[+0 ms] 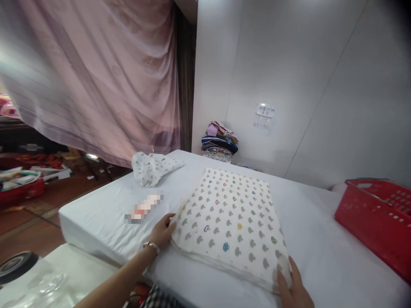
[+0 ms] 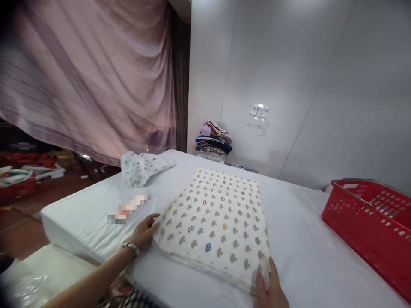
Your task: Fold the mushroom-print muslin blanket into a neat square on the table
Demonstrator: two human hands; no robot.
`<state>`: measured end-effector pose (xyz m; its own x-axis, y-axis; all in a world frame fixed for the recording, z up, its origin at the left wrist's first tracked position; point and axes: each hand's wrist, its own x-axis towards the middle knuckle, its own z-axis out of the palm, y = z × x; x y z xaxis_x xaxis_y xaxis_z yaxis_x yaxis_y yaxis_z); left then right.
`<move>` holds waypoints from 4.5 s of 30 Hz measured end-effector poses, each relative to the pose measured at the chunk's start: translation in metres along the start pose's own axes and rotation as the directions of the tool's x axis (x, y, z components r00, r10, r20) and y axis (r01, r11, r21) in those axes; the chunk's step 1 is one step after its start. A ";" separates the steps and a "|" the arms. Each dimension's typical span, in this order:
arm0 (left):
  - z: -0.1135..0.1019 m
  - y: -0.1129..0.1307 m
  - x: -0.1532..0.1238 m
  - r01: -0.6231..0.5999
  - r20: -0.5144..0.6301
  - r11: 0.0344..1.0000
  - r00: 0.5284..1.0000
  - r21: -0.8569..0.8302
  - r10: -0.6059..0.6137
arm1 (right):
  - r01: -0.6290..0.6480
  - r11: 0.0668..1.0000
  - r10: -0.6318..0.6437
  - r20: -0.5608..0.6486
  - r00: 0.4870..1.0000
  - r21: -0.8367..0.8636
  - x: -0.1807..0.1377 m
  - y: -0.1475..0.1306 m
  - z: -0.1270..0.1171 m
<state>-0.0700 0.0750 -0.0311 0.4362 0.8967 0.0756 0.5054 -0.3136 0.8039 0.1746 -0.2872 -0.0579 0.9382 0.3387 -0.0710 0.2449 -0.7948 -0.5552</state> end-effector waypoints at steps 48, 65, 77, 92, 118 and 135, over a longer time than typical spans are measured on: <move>-0.020 0.011 -0.026 0.288 0.264 0.947 0.933 -0.142 -0.244 | -0.271 0.793 0.229 0.146 0.962 0.546 -0.027 0.005 -0.048; -0.022 0.003 -0.058 0.332 0.271 0.917 0.924 -0.221 -0.269 | 0.601 0.797 -0.601 0.016 0.799 -0.069 -0.032 -0.084 0.024; -0.032 0.002 -0.064 0.061 0.232 0.970 0.966 0.235 -0.117 | 0.733 0.609 -0.618 0.398 0.678 -0.302 -0.028 -0.121 0.090; -0.024 0.011 0.016 -0.008 0.246 0.956 0.967 0.292 -0.067 | 0.499 0.813 -0.576 0.296 0.762 0.298 -0.003 -0.284 0.147; 0.009 0.001 0.047 0.008 0.189 0.998 0.982 0.058 -0.018 | 0.042 0.875 -0.320 0.513 0.796 0.481 0.020 -0.308 0.167; 0.013 -0.004 0.044 -0.095 0.184 0.991 0.980 0.099 0.075 | 0.034 0.862 -0.315 0.482 0.818 0.506 0.019 -0.306 0.169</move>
<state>-0.0430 0.1114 -0.0392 0.6024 0.7977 0.0260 0.5332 -0.4264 0.7307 0.0758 0.0478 -0.0295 0.5725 0.7698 -0.2824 0.1191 -0.4189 -0.9002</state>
